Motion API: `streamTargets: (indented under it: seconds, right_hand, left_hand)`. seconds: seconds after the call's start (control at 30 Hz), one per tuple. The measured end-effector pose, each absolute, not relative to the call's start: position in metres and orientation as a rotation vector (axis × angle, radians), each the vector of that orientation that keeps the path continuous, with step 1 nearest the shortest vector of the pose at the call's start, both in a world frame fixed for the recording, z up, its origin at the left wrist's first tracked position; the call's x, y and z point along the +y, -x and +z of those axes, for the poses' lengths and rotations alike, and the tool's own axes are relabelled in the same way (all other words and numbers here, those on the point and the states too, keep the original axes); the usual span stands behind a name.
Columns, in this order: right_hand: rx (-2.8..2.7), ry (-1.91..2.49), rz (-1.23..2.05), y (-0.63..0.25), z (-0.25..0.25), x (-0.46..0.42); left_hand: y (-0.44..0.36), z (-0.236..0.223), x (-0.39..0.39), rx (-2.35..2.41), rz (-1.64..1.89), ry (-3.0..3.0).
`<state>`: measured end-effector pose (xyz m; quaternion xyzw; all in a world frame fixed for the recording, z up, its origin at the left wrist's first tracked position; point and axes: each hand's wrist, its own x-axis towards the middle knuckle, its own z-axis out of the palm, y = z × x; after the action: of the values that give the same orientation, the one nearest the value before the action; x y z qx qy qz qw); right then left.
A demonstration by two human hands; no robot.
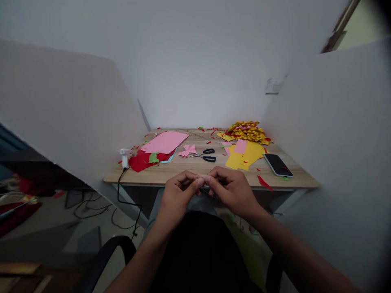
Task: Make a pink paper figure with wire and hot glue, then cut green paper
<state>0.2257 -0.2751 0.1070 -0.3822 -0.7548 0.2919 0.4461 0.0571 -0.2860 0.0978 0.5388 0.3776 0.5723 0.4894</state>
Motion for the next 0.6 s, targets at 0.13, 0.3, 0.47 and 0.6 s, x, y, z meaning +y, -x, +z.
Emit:
streamTargets:
  seconds: [0.13, 0.3, 0.47, 0.6]
  right_hand:
    - [-1.867, 0.925, 0.859, -0.223, 0.107, -0.271]
    - [-1.829, 0.861, 0.949, -0.22, 0.106, -0.267]
    - [-1.788, 0.876, 0.93, -0.223, 0.106, -0.265]
    - [-1.83, 0.895, 0.924, -0.225, 0.109, -0.264]
  left_hand:
    - [-0.054, 0.094, -0.286, 0.955, 1.445, -1.341]
    - [-0.053, 0.091, -0.284, 0.948, 1.509, -1.293]
    - [-0.051, 0.088, -0.283, 0.954, 1.537, -1.254]
    - [-0.049, 0.086, -0.283, 0.952, 1.533, -1.277]
